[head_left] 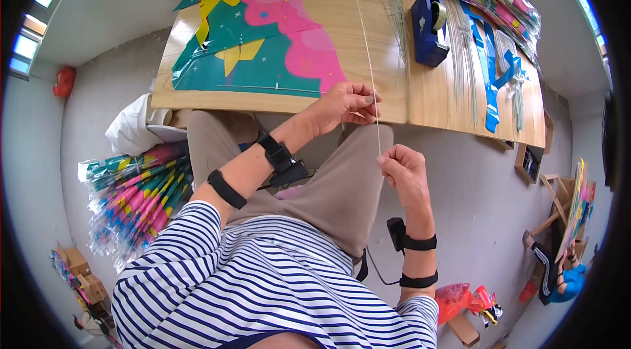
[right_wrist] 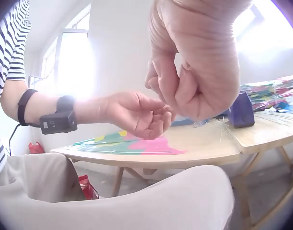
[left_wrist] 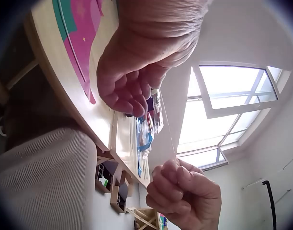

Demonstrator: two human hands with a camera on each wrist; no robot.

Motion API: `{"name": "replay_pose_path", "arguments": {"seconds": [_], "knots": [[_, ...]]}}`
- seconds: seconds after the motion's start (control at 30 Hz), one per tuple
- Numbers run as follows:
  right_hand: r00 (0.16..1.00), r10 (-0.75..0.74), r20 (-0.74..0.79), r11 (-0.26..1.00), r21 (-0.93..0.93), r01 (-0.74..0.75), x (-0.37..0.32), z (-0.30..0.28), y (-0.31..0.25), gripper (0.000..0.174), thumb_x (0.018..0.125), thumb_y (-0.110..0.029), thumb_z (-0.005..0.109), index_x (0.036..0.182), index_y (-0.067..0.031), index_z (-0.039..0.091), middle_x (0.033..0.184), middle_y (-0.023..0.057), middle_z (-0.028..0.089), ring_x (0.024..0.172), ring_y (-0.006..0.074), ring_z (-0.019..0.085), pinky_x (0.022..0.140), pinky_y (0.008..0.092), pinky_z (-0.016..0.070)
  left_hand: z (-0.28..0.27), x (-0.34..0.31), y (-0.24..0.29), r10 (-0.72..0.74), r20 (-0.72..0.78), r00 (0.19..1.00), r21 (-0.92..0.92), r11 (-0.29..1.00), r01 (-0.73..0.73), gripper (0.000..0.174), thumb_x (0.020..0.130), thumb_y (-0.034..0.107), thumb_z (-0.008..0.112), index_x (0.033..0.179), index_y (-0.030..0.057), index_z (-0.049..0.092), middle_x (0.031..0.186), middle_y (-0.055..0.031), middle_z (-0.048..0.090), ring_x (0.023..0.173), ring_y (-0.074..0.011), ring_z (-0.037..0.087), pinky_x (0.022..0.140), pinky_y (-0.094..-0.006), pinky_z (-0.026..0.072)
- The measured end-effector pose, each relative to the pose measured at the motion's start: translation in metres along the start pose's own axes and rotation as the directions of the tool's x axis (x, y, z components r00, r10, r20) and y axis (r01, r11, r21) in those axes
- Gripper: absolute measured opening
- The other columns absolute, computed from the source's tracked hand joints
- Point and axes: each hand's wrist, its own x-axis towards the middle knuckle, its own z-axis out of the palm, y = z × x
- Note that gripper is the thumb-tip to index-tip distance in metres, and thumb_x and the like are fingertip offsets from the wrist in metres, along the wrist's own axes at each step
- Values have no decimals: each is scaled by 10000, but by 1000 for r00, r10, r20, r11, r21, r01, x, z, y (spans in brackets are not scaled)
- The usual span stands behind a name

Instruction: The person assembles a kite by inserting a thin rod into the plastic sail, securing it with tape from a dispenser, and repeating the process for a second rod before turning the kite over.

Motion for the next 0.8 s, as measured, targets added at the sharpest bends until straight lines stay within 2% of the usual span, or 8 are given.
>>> {"name": "replay_pose_path", "arguments": {"seconds": [0.17,0.27,0.47,0.57,0.67,0.7,0.77,0.8], "knots": [[999,-37,23,999,-33,37,-8,0,1,108,837,-88,677,763,-44,611,641,-37,539,526,23,428,476,181,310,5,-5,5,59,-64,996,46,997,-56,185,964,220,652,1050,58,629,931,-39,685,821,-101,660,786,-272,555],[998,-35,47,998,-51,38,-11,-2,1,135,841,-91,680,761,-9,609,633,-33,530,573,30,434,495,214,337,3,-7,9,69,-62,996,47,997,-67,154,949,201,673,1012,65,634,906,-30,682,811,-93,655,747,-257,549],[985,-171,13,960,-222,169,-11,-7,17,126,830,-65,684,778,15,601,623,-24,514,576,50,428,502,240,357,-10,-2,10,67,-102,993,85,995,-59,125,925,180,703,920,77,632,834,-28,671,735,-93,646,673,-237,544],[988,-152,20,964,-216,153,-15,-6,22,130,834,-62,688,783,17,599,621,-21,514,574,57,430,503,245,365,-18,0,13,40,-172,984,0,999,-41,121,919,165,706,898,81,622,809,-27,662,695,-96,641,653,-227,544],[986,-33,162,970,-232,71,-13,-10,22,138,853,-76,693,789,17,615,637,-15,535,569,61,460,500,249,386,-26,3,10,28,-236,971,-14,999,-33,114,918,145,702,886,80,614,795,-24,654,678,-93,636,641,-223,547],[986,-14,164,979,-199,47,-7,-15,19,136,864,-87,690,809,18,624,646,-12,546,571,66,479,502,251,397,-27,0,10,22,-248,969,6,1000,-22,112,918,138,700,883,79,611,789,-23,651,677,-91,635,641,-223,548],[986,17,164,992,-127,4,17,-38,3,139,885,-109,684,848,19,642,663,-6,569,574,75,517,505,255,418,-29,-4,12,21,-267,963,39,999,-11,107,919,128,694,881,78,607,780,-21,648,677,-90,634,640,-224,550],[996,-83,30,992,-94,85,43,-55,1,144,898,-123,675,895,19,652,694,8,590,582,86,541,516,256,438,-31,-8,12,23,-275,961,50,999,-10,105,921,125,690,882,77,606,777,-21,647,678,-90,634,639,-224,550]]}}
